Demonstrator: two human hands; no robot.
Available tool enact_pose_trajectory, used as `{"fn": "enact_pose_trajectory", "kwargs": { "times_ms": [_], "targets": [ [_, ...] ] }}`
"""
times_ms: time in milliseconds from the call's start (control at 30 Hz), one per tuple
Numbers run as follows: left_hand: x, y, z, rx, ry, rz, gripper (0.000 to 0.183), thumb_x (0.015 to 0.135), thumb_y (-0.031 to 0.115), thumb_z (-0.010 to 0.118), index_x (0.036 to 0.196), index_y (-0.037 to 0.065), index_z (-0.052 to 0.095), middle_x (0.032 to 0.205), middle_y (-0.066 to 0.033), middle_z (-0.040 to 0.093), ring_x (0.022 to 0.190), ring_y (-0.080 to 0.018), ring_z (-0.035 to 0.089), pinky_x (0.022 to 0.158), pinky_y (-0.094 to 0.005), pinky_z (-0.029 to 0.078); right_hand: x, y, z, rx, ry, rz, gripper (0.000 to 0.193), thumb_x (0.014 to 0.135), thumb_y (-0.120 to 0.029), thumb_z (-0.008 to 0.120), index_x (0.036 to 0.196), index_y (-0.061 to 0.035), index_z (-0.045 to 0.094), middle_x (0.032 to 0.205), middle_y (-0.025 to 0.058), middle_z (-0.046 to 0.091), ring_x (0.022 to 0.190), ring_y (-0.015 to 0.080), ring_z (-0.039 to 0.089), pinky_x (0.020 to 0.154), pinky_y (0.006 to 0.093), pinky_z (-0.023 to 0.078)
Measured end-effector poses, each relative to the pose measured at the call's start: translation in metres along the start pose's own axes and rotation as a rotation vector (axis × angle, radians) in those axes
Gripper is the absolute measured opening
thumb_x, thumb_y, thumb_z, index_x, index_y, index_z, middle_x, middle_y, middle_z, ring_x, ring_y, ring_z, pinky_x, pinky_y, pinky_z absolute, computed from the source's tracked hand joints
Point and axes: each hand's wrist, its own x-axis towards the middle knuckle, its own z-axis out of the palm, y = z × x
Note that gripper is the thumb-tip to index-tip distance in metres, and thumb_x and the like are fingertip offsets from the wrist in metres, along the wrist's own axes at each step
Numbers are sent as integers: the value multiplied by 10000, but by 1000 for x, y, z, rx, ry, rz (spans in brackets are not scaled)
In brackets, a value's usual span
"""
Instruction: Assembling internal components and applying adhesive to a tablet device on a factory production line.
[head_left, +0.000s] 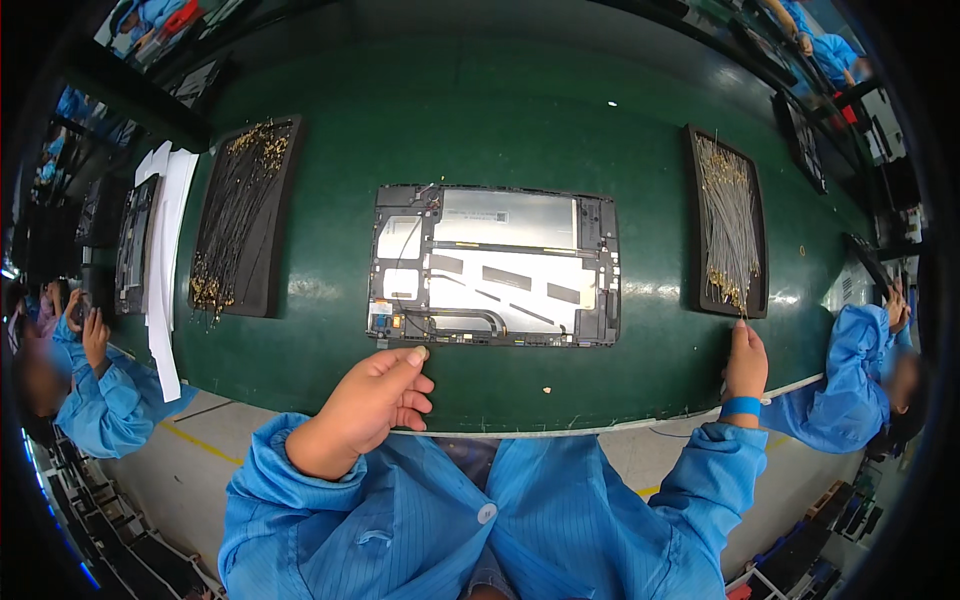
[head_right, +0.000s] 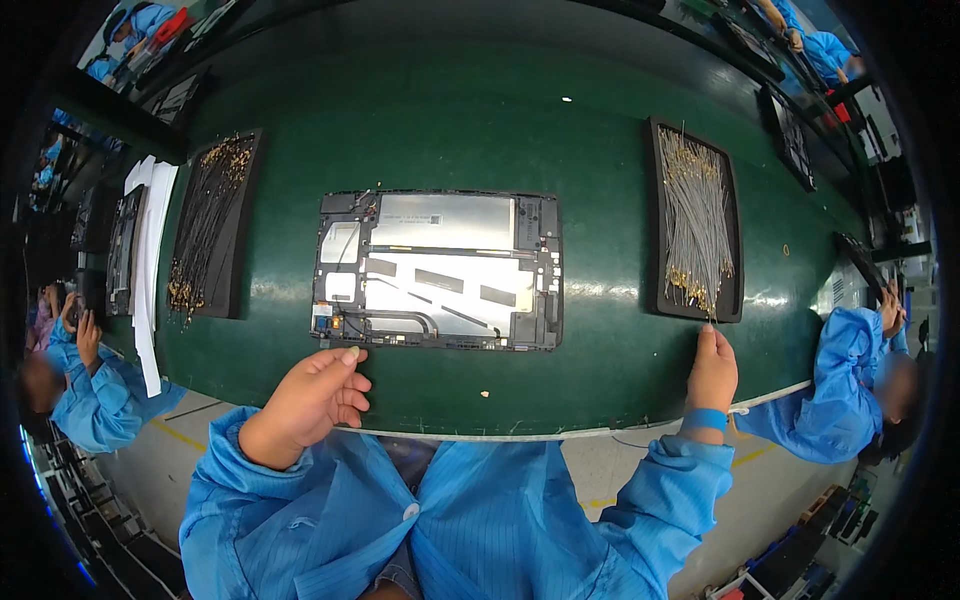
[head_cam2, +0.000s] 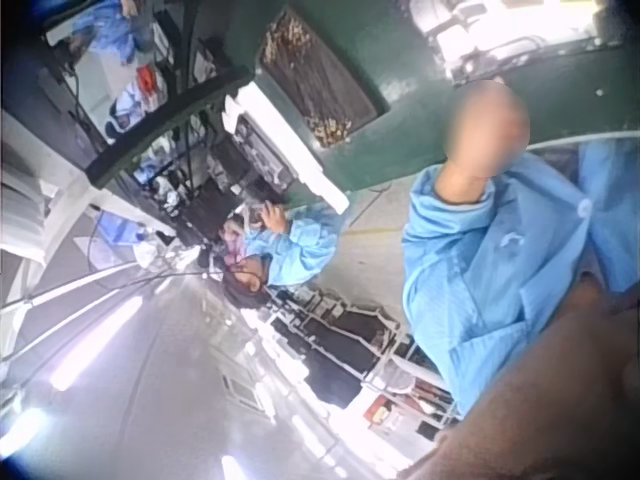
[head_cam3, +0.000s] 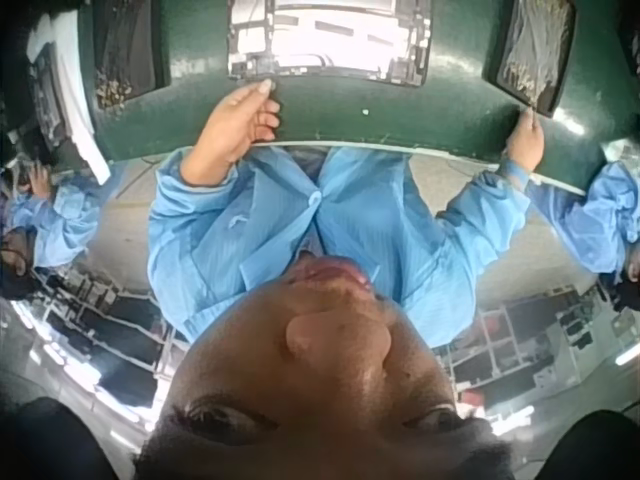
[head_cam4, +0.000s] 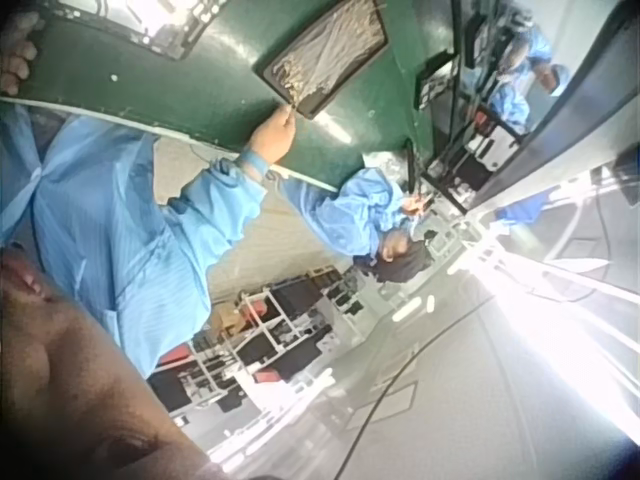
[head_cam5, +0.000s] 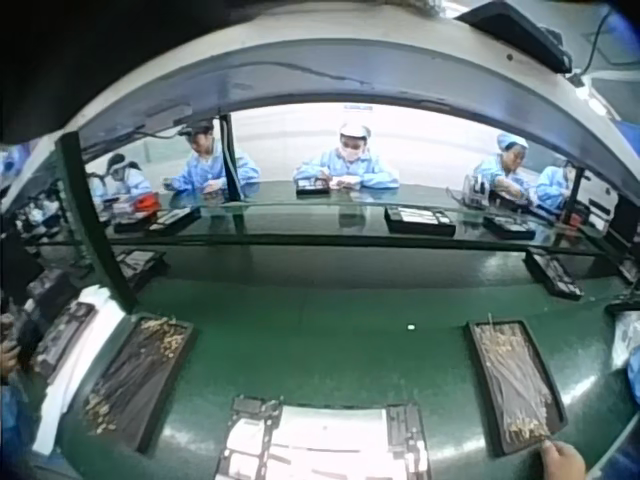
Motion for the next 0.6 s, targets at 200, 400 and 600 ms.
{"fn": "enact_pose_trajectory", "kwargs": {
  "times_ms": [200,400,600],
  "targets": [
    [1,-3,0,-3,-6,16,342,811,309,483,992,19,461,766,-54,484,612,-122,498,497,-250,458,-5,-15,1,137,-78,98,395,770,-332,506,1018,-25,526,688,-6,514,507,62,407,415,190,311],
    [1,-4,-1,-6,-21,24,342,810,309,484,1001,27,459,765,-53,484,613,-123,500,499,-254,461,0,-8,4,236,-47,84,360,765,-336,510,941,-25,546,633,-15,480,444,62,360,377,192,284],
    [2,-4,-2,-6,-18,19,331,813,301,482,1002,30,458,758,-52,486,613,-125,507,501,-259,465,2,-21,-1,249,-146,150,325,761,-336,517,870,-31,542,677,-5,483,490,70,376,393,203,301]
  ]
}}
